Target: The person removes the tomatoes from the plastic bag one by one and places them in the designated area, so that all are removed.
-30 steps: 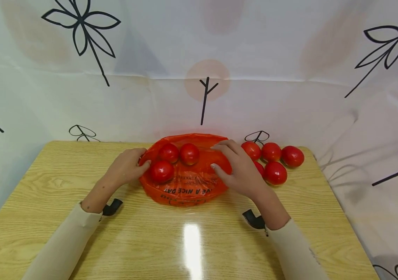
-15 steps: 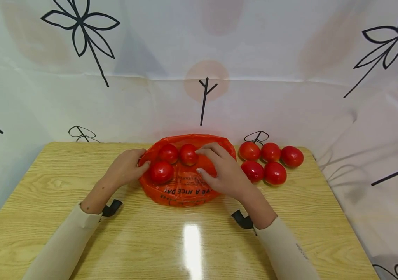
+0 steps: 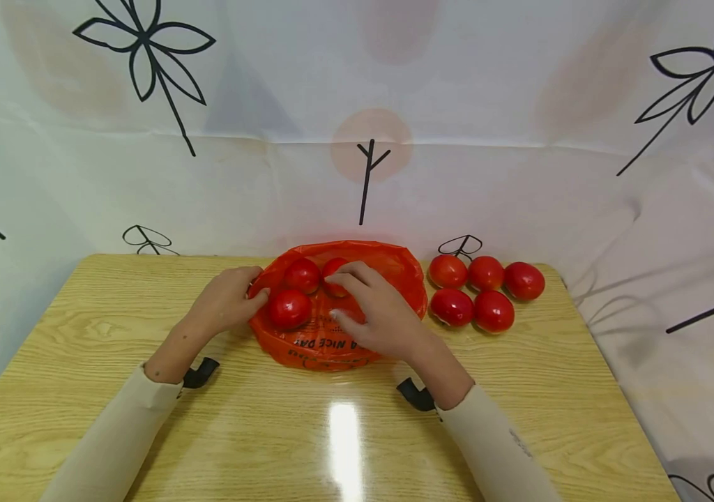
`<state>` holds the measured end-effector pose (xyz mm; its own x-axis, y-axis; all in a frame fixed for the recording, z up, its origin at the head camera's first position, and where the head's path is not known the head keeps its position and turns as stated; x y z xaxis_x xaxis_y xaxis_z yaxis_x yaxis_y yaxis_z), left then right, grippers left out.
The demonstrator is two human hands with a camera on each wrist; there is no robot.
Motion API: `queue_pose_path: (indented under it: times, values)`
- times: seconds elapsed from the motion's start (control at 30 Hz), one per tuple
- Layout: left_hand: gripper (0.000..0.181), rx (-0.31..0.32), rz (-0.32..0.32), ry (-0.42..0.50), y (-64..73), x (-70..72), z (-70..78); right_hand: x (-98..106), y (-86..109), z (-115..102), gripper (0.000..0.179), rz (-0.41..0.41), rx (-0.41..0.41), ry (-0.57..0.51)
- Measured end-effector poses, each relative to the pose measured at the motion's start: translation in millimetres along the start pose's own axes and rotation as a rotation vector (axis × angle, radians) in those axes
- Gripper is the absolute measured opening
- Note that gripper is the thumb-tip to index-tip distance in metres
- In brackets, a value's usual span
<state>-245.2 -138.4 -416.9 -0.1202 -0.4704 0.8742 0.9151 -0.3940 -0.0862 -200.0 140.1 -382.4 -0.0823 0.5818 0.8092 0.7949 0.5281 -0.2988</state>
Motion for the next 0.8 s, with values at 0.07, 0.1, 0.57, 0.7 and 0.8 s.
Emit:
queue_pose_path:
  times: [0.07,0.1,0.57,0.7,0.8]
  values:
    - [0.015,0.000,0.000,-0.001,0.1,0.2,0.1,-3,-2.2,-3,0.047,-0.014,0.003,-0.003]
    - [0.015,0.000,0.000,-0.001,0.1,0.3,0.2,-4,-3.3,-4,0.047,-0.020,0.005,-0.004]
    - [0.015,-0.011,0.003,0.001,-0.5,0.9,0.1,-23,-12.3,-16,0.050,-0.087,0.000,-0.003]
    - [0.016,-0.011,0.004,-0.005,-0.7,0.8,0.5,-28,-14.3,-18,0.051,-0.100,0.004,-0.011]
    - [0.017,-0.010,0.004,-0.007,-0.7,0.8,0.8,-31,-17.0,-20,0.051,-0.113,-0.007,-0.011]
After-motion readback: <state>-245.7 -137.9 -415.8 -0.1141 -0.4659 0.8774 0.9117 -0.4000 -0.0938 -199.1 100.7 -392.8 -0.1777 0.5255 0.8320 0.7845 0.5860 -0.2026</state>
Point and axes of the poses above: each hand's wrist, its own y-axis away from the middle knuckle, its own x-axis out of the back of the hand, z = x × y, the point moved 3 cm from there along -y, towards the middle knuckle, and after that the axes turned 6 degrees about -x, right-handed, at the moved point
